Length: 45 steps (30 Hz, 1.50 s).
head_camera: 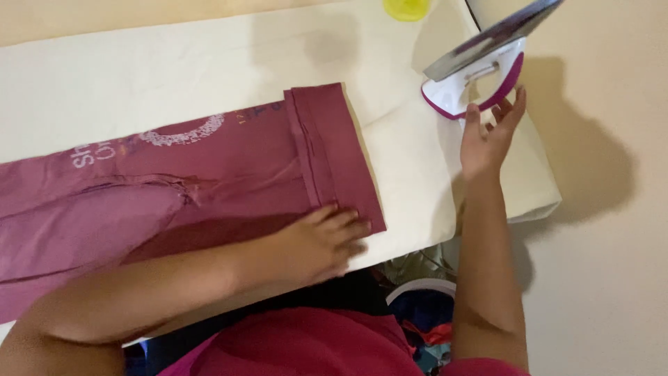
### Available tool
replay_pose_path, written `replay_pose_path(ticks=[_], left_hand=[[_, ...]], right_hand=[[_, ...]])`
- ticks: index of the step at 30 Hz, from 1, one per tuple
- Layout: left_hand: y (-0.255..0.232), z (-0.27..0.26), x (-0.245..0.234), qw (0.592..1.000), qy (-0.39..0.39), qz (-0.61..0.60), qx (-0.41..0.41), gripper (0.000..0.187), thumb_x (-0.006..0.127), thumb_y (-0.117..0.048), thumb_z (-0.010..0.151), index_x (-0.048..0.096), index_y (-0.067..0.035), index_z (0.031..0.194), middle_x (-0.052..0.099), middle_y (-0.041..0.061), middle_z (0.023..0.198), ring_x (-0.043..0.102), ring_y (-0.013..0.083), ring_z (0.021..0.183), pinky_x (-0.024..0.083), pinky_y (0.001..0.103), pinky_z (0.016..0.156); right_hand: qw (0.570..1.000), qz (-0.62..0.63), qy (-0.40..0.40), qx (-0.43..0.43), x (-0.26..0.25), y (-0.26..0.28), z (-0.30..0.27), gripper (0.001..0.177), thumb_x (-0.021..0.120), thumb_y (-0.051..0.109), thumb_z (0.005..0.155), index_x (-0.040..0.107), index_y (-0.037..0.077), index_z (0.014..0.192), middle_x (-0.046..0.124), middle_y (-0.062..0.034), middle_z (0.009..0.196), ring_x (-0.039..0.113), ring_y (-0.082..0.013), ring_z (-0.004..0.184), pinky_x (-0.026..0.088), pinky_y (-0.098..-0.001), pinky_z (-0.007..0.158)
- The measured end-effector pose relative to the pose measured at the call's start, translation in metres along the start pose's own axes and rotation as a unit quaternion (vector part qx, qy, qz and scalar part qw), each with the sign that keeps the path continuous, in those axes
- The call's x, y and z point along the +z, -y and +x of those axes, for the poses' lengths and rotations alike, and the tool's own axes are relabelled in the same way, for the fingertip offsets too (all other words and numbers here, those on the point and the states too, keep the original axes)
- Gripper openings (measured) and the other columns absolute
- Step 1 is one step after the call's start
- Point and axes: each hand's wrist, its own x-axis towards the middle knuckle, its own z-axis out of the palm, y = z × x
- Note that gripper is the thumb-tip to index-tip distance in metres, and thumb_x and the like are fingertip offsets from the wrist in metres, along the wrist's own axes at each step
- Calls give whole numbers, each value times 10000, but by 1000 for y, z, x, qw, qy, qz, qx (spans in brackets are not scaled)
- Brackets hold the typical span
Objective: Ironing and folding a pink t-shirt on a flat surface.
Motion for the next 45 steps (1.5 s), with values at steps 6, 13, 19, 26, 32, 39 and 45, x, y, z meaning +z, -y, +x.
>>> replay_pose_path(ticks=[6, 13, 19, 26, 32, 39, 45], left_hand=[[10, -16, -60, 989, -103, -110, 1, 273, 543, -236, 1034, 680, -73, 1205, 645, 159, 1302, 608, 307, 1215, 428, 522, 989], [23, -21, -24, 992, -110, 0, -69, 364, 566, -276, 1000, 666, -157, 1329, 595, 77, 1461, 578, 319, 1278, 419, 505, 950], [-2, -23, 33, 983, -175, 57, -12, 390, 615, -337, 968, 707, -46, 1210, 652, 177, 1286, 569, 413, 1311, 418, 528, 1080], [-17, -27, 39, 978, -167, 128, -9, 450, 584, -214, 985, 616, 35, 1358, 617, 258, 1351, 563, 446, 1328, 418, 535, 1144], [-23, -28, 43, 975, -185, 122, -21, 462, 577, -219, 983, 615, 51, 1356, 614, 270, 1349, 564, 469, 1318, 424, 552, 1136], [-23, -30, 44, 982, -148, 114, -37, 519, 566, -263, 980, 583, 39, 1402, 571, 257, 1428, 521, 469, 1367, 383, 555, 1174], [-28, -31, 37, 980, -98, 155, -76, 599, 494, -408, 996, 561, -42, 1465, 548, 156, 1519, 465, 372, 1445, 342, 458, 1219]], right_hand=[[990, 67, -56, -110, 36, -11, 60, 486, 568, 148, 1106, 339, 236, 1526, 603, -75, 1465, 671, -239, 1221, 603, -325, 947], [941, -64, 123, -308, 40, 113, 32, 426, 750, 183, 901, 714, 9, 1288, 736, -181, 1202, 706, -309, 1084, 527, -370, 952], [835, -152, 258, -462, 64, 151, -20, 555, 992, 513, 685, 760, 104, 979, 755, -87, 841, 736, -300, 815, 580, -392, 777], [790, -223, 207, -533, 86, 157, -42, 607, 804, 791, 737, 698, 200, 829, 694, 13, 732, 703, -217, 699, 540, -355, 693], [797, -270, 172, -512, 112, 150, -24, 628, 758, 822, 801, 699, 197, 823, 645, 8, 666, 684, -222, 638, 514, -347, 635], [790, -311, 131, -512, 150, 145, 10, 646, 753, 866, 824, 681, 224, 828, 642, -6, 665, 677, -251, 606, 499, -361, 576], [766, -429, 100, -469, 187, 126, 35, 770, 628, 1012, 859, 611, 252, 742, 608, 72, 622, 607, -223, 518, 324, -371, 391]])
